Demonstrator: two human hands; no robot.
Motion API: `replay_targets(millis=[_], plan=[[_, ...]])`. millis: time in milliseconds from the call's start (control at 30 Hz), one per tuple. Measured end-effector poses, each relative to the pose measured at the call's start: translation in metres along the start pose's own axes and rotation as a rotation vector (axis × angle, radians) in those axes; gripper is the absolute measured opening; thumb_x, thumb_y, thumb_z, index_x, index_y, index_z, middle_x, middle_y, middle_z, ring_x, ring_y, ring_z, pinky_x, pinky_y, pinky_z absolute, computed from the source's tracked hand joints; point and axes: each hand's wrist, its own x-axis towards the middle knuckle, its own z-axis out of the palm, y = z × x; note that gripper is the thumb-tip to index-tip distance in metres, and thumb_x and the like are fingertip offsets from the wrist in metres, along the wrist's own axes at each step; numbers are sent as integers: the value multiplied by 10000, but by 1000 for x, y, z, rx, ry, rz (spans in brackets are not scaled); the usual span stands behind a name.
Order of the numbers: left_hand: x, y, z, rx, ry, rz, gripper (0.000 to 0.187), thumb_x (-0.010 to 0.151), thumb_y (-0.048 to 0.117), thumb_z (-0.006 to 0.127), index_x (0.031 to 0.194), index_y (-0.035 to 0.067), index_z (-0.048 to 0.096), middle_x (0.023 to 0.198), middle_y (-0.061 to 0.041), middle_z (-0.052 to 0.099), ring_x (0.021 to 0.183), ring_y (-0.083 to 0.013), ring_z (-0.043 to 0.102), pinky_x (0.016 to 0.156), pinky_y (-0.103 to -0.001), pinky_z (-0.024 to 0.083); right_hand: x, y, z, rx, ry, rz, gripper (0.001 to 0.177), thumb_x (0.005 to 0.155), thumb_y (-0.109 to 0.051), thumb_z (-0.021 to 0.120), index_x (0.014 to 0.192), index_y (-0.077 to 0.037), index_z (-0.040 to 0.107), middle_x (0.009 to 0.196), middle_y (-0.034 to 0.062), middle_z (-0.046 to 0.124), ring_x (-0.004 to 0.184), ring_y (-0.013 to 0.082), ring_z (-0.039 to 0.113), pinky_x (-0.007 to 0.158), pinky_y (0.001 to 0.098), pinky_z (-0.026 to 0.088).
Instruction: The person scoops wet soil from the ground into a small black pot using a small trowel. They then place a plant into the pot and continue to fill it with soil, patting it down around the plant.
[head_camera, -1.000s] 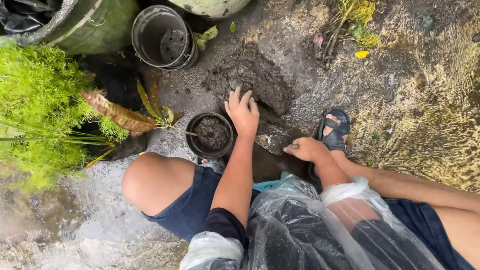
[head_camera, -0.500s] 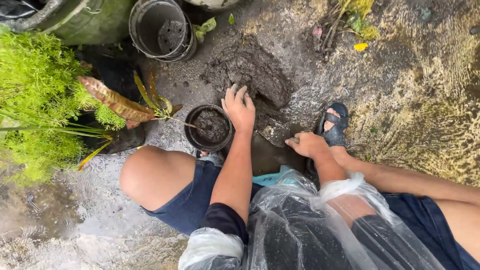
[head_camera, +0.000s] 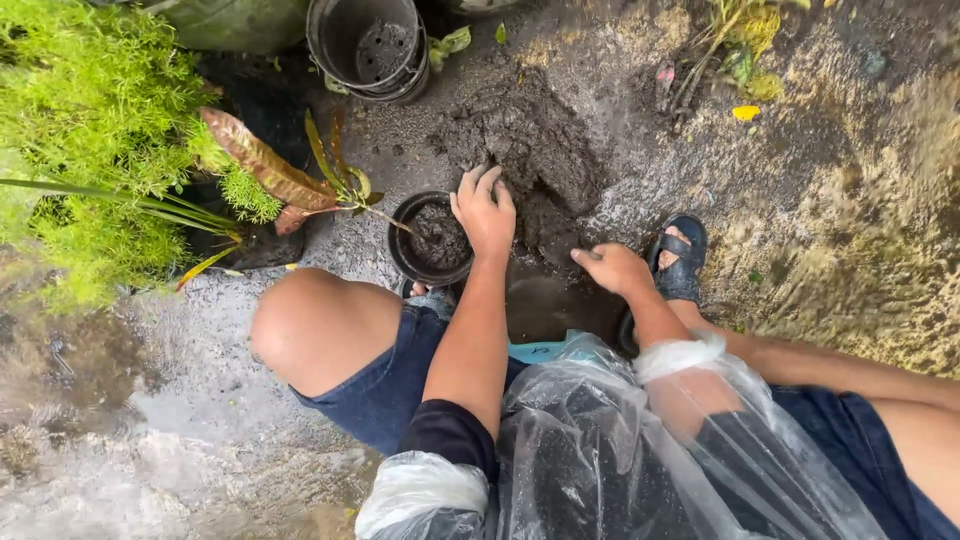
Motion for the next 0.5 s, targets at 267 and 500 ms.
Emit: replay_targets(millis=[267,500], plan=[[-4,8,2,30,-1,57,230,1058,89,547,1247,147,664,1331,-73,532,1400,-357,472,1209,-719,296,2,21,6,508,-9,-88,569,946,-424,708,1213,67,601,667,169,652,381,202,535,316,332,409],[-8,-14,22,37,5,29,301,1028,134,598,1324,176,642,1338,-70,543,1396,-332,486,1211,-680,284,-39,8,-20,220,149,-59,667,1005,-521,589,1464,-37,585,1331,201,682,1226,355,647,1021,486,530]])
